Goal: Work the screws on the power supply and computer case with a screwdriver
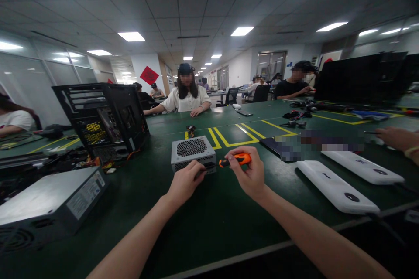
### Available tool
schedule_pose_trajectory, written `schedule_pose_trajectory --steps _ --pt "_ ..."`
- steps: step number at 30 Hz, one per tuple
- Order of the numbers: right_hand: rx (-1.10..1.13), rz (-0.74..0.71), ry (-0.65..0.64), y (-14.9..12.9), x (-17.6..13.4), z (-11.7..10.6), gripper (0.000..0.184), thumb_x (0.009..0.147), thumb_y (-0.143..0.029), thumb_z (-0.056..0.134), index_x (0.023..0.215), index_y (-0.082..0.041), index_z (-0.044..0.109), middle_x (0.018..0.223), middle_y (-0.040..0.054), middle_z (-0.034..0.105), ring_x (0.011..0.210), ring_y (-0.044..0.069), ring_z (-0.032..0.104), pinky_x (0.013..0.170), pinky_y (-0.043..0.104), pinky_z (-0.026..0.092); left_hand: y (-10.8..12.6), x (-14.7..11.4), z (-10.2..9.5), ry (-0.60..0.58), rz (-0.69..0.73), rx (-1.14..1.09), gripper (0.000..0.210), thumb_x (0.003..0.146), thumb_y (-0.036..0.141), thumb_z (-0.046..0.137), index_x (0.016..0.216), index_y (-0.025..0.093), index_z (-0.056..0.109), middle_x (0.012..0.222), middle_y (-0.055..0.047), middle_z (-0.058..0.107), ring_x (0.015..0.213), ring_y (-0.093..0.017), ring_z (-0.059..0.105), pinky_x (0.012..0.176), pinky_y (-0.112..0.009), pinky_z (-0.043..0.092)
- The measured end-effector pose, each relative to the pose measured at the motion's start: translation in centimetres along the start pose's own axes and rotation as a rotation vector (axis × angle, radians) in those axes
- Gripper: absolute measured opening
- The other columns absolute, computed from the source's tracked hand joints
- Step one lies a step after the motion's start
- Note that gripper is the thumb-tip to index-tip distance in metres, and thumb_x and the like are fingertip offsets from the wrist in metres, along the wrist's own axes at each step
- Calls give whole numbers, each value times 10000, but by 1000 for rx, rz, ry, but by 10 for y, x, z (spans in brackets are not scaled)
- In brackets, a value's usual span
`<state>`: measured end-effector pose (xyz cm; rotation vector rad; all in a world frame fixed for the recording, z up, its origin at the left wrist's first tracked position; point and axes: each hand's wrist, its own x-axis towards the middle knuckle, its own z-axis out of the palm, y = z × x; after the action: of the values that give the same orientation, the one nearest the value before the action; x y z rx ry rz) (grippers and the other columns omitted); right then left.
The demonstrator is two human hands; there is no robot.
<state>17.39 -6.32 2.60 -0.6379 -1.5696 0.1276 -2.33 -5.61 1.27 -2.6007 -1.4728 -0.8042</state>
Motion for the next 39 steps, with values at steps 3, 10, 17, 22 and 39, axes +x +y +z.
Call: schedule_pose_trajectory --steps 3,10,17,22,39 --pt "15 -76 52 -3 0 -2 135 785 -179 526 907 -205 476 788 -4 561 639 107 577 592 249 477 0 0 2 29 10 2 142 838 264 397 913 217 507 941 6 534 729 -107 532 622 -217 418" --pt "29 -112 60 -5 0 -3 130 780 -165 525 897 -202 482 781 -5 557 623 103 570 589 249 477 -3 0 3 44 3 58 136 845 258 386 918 208 489 935 3 526 741 -106 525 632 -218 416" --pt "4 -119 56 -7 1 -3 128 791 -173 514 910 -205 477 786 -4 557 611 98 568 573 239 478 -1 -1 -1 7 45 30 160 858 235 355 951 208 483 964 -5 521 804 -108 528 694 -220 433" --pt "-19 -124 61 -7 1 -4 127 789 -158 512 900 -205 475 770 -8 556 619 97 567 598 240 475 -3 -1 0 18 84 4 175 865 221 341 957 209 489 983 -7 523 842 -105 526 729 -217 431" --pt "-313 -785 -442 10 -14 -31 202 762 -171 572 933 -197 468 896 57 649 738 128 621 631 251 520 0 1 21 79 -79 -27 241 846 320 395 1032 209 503 1039 -27 522 803 -125 543 710 -261 448"
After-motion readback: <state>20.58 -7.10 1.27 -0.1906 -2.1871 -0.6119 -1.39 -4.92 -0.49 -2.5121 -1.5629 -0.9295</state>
